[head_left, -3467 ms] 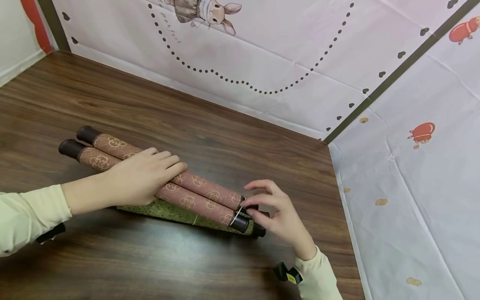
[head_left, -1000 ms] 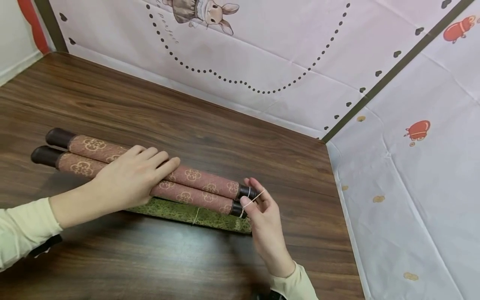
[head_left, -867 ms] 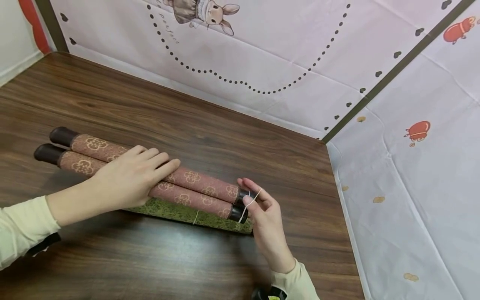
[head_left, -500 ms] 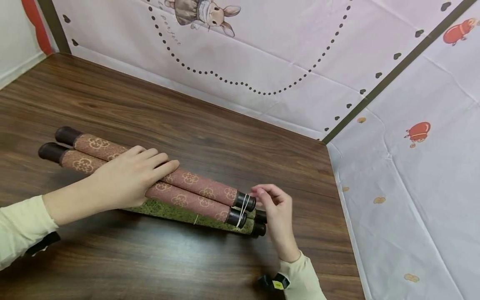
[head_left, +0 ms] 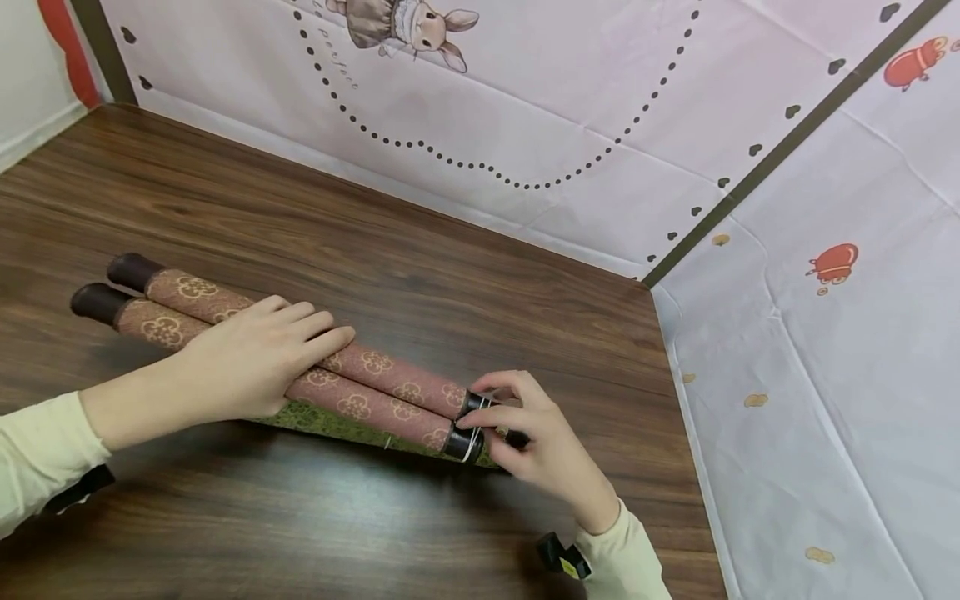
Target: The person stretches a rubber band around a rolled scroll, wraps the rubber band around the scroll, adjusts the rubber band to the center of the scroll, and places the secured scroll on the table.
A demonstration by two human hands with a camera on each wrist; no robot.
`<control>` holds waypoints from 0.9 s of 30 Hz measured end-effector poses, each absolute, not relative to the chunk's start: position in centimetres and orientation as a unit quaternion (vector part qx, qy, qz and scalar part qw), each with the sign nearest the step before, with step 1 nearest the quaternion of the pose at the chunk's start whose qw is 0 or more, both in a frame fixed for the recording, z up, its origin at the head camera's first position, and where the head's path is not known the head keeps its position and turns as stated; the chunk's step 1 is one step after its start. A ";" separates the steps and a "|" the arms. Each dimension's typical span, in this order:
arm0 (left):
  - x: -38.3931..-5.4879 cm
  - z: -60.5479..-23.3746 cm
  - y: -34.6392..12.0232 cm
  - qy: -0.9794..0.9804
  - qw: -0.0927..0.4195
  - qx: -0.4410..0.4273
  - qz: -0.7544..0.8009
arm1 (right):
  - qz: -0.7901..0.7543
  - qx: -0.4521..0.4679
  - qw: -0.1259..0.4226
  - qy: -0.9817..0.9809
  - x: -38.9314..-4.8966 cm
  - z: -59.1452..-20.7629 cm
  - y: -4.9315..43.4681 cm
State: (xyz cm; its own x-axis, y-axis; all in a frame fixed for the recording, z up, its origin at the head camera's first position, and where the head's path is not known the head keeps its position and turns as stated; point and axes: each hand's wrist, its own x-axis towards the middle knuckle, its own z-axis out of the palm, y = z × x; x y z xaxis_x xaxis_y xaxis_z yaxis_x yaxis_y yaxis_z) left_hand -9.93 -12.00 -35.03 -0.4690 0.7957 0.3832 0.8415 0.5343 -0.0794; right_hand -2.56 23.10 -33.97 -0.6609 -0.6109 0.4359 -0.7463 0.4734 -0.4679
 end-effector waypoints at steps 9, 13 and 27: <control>-8.6 -35.4 -11.6 -0.837 0.164 -0.520 -0.041 | 0.043 0.488 0.382 -0.784 -3.0 -34.8 22.0; -7.9 -35.6 -11.2 -0.813 0.179 -0.551 -0.057 | 0.067 0.406 0.378 -0.829 -3.3 -34.3 22.7; -7.4 -34.3 -10.4 -0.830 0.193 -0.522 -0.041 | 0.681 -0.092 -0.128 -0.715 -3.4 -33.6 20.9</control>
